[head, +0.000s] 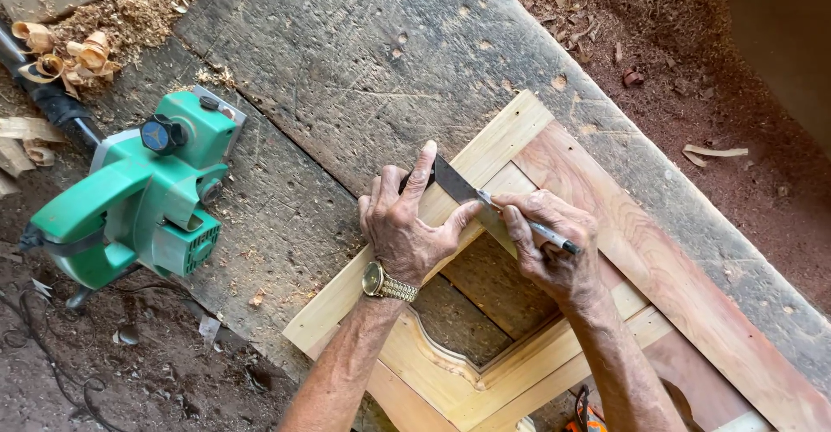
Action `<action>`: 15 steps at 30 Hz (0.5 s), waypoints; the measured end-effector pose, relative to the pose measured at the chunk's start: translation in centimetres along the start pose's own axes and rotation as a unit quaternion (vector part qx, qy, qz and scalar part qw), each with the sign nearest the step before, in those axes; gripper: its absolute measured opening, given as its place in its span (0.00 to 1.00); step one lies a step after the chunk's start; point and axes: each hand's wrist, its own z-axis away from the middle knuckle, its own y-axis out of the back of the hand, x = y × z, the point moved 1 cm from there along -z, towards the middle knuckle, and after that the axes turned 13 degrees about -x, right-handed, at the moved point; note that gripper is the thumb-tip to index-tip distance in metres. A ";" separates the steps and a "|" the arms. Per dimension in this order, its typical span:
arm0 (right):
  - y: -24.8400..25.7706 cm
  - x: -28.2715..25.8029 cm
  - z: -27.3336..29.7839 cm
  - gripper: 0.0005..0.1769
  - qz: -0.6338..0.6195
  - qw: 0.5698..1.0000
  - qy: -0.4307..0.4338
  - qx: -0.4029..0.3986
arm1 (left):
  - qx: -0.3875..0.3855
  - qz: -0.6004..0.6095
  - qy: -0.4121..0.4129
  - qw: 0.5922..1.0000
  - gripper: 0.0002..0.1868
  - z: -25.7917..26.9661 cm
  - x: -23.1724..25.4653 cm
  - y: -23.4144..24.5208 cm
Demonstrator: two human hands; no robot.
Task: The person uses a metal square and a pen to mark straight lines on a wooden panel with decorative cutouts. They align the square along the edges and across the surface of the wood, drawing precise guidelines for further woodworking.
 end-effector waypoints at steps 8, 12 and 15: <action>0.2 0.0 0.1 0.08 -0.024 1.000 0.012 0.004 | 0.008 0.000 -0.010 1.000 0.47 0.0 -0.2 -0.2; 0.1 0.1 0.0 0.08 -0.015 0.999 0.039 0.005 | 0.004 -0.002 -0.011 1.000 0.48 0.1 -0.5 -0.5; 0.4 0.1 1.0 0.06 0.001 1.000 -0.017 -0.001 | 0.009 -0.006 -0.008 1.000 0.48 0.0 -0.5 -0.5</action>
